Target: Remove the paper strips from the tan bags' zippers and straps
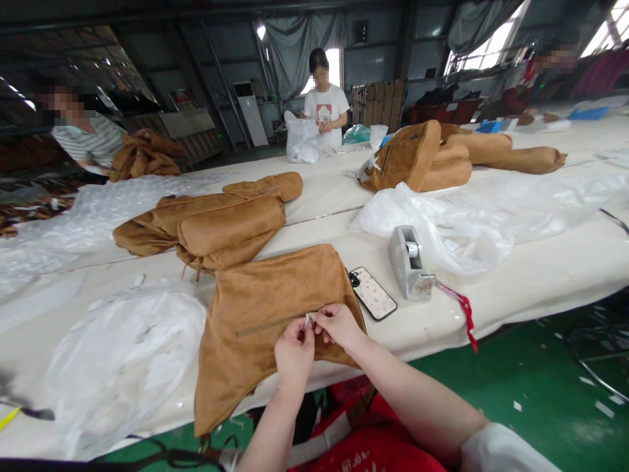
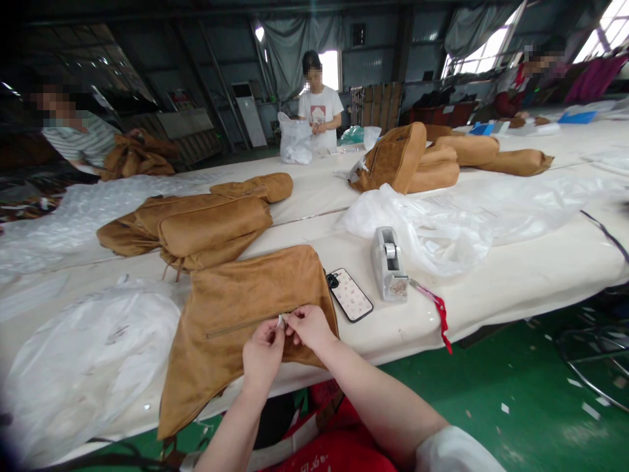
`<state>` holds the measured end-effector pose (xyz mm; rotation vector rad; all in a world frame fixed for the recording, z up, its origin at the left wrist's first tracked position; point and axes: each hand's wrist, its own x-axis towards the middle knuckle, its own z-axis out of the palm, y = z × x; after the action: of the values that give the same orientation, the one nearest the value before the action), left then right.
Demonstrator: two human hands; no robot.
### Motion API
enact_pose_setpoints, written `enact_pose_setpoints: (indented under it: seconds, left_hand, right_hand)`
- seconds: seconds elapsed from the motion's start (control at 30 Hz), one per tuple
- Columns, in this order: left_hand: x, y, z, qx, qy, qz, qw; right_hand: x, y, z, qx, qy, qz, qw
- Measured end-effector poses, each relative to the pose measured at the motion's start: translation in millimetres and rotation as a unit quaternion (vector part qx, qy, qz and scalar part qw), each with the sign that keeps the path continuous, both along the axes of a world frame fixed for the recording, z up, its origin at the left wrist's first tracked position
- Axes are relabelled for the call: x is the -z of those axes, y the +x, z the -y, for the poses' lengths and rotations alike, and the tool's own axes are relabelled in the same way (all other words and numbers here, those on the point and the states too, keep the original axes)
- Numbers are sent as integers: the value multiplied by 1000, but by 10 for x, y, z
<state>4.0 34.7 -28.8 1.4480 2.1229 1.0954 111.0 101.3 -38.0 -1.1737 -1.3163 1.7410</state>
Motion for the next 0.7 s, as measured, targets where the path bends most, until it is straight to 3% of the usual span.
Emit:
enact_pose_setpoints:
  seconds: [0.17, 0.43, 0.53, 0.63, 0.7]
  left_hand:
    - [13, 28, 24, 5, 13, -48, 999]
    - [-31, 0, 27, 35, 30, -1, 999]
    - [-29, -73, 12, 28, 12, 111, 993]
    - [-11, -115, -5, 18, -1, 233, 972]
    - [1, -119, -15, 14, -6, 255, 967]
  right_hand:
    - [-36, 13, -6, 1, -14, -24, 1000]
    - [23, 48, 39, 13, 19, -101, 995]
    - [42, 54, 58, 18, 37, -81, 996]
    - [6, 39, 67, -57, 21, -20, 998]
    - [-31, 18, 69, -85, 2, -13, 996]
